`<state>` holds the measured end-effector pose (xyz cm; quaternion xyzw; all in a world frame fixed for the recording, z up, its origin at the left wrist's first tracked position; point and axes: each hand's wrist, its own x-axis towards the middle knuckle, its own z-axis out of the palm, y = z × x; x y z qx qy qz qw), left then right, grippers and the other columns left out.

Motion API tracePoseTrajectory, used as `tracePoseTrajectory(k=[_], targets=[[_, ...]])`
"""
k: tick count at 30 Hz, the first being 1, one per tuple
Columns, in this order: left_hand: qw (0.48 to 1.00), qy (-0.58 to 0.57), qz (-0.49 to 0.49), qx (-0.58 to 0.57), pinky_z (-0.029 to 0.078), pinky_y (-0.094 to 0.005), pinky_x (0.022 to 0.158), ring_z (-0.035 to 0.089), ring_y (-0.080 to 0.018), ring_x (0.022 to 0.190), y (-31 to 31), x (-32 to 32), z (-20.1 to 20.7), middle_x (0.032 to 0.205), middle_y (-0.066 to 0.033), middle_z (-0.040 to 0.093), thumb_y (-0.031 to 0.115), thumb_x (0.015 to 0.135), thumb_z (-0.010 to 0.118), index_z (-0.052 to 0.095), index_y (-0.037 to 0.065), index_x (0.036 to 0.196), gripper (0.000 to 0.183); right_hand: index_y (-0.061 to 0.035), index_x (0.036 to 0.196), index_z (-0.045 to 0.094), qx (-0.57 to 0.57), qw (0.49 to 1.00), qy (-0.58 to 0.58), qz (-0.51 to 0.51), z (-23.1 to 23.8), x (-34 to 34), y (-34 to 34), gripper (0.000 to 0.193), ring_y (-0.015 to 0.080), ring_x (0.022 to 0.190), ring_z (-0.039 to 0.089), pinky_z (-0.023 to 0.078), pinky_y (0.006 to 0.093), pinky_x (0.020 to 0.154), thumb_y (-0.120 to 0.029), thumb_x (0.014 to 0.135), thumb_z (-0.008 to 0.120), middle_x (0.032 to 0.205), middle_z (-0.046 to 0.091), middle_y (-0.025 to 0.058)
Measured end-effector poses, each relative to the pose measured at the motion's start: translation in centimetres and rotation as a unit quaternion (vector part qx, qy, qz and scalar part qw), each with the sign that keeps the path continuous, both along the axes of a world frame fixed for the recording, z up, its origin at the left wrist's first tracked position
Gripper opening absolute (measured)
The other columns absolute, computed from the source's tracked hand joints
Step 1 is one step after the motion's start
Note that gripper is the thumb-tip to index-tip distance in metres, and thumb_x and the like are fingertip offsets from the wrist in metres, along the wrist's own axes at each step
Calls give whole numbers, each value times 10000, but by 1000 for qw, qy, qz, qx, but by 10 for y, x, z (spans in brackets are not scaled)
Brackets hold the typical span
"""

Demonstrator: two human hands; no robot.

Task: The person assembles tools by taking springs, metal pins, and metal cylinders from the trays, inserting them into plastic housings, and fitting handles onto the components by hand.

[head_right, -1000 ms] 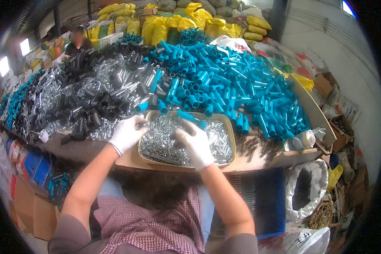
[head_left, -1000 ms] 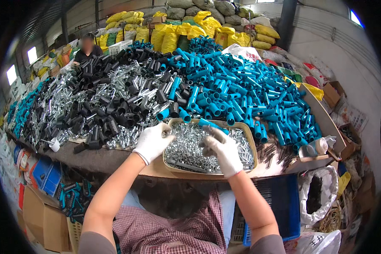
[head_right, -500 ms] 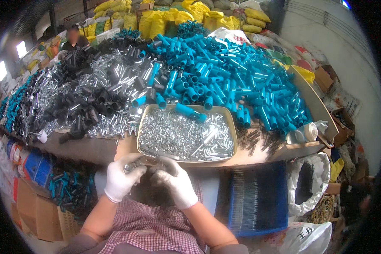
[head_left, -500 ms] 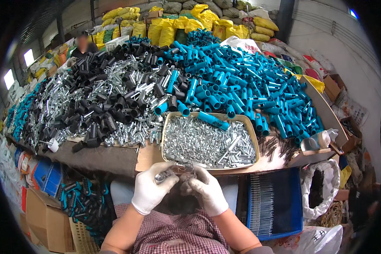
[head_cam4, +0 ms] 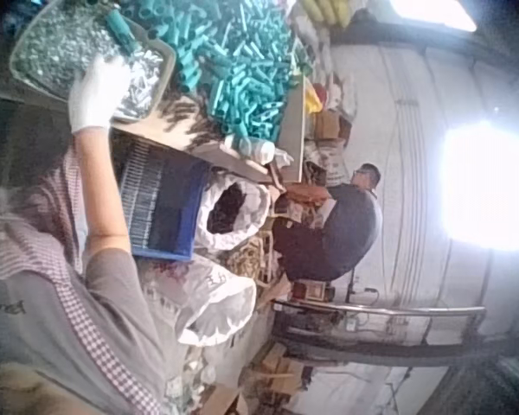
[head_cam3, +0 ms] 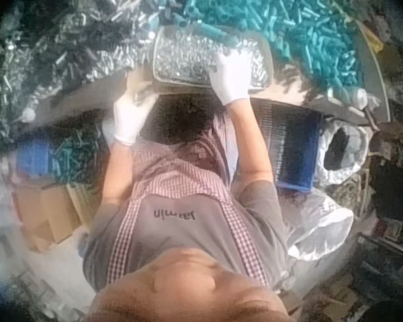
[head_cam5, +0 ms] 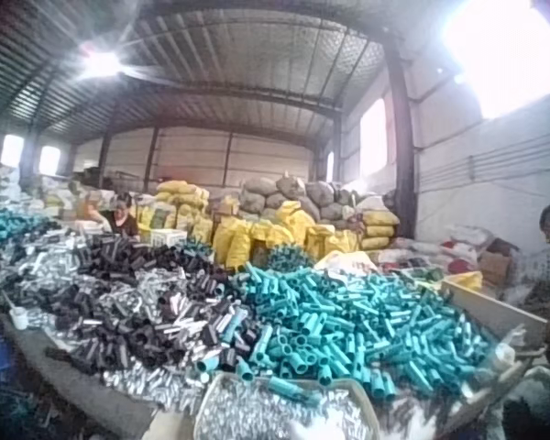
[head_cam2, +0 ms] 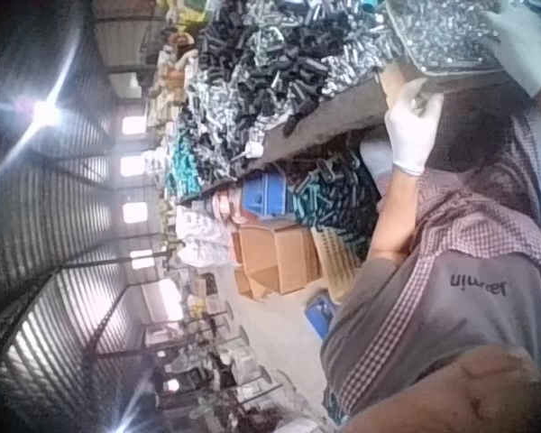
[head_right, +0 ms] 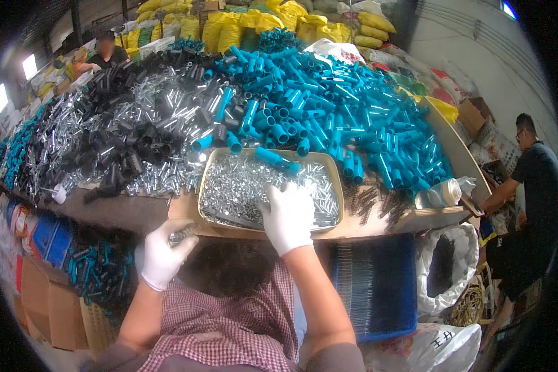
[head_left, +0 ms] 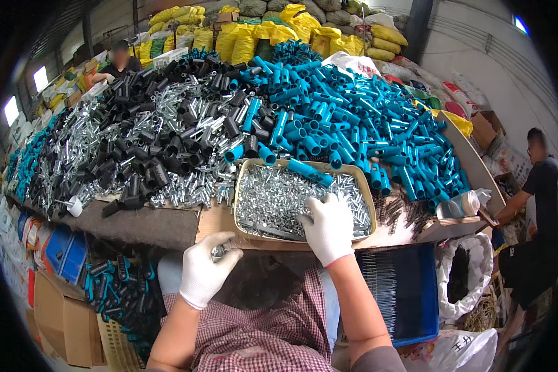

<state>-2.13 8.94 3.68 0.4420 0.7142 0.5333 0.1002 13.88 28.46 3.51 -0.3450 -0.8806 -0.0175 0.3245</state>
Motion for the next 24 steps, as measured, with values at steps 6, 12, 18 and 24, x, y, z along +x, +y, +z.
tracePoseTrajectory(k=[6, 12, 18, 24], targets=[[995, 59, -61, -49, 549, -305, 727, 712, -206, 809, -23, 9, 7, 937, -136, 720, 108, 737, 796, 701, 21, 1055, 344, -85, 1167, 654, -117, 970, 138, 161, -3, 20, -56, 381, 373, 1060, 606, 481, 452, 913, -261, 834, 713, 1079, 641, 195], [988, 17, -153, -15, 531, -286, 626, 661, -155, 724, -21, 13, -17, 870, -61, 680, 239, 821, 775, 633, -4, 1168, 446, -12, 1260, 611, -602, 748, 202, 190, -25, 48, -103, 381, 150, 996, 637, 509, 289, 893, -197, 928, 635, 1104, 676, 87], [877, -382, -18, 292, 530, -322, 663, 596, -164, 772, -7, 11, -5, 974, -81, 589, 347, 983, 581, 555, -1, 1218, 421, 52, 1273, 566, -731, 592, 284, 184, -69, 55, -125, 482, 145, 790, 619, 523, 281, 736, -283, 937, 646, 970, 660, 101], [847, -438, -11, 301, 574, -386, 728, 629, -210, 825, -3, 37, -31, 992, -97, 601, 324, 981, 593, 545, -9, 1210, 407, 39, 1343, 506, -792, 440, 364, 219, -78, 41, -137, 592, 136, 767, 616, 526, 273, 720, -369, 936, 642, 1014, 653, 108]])
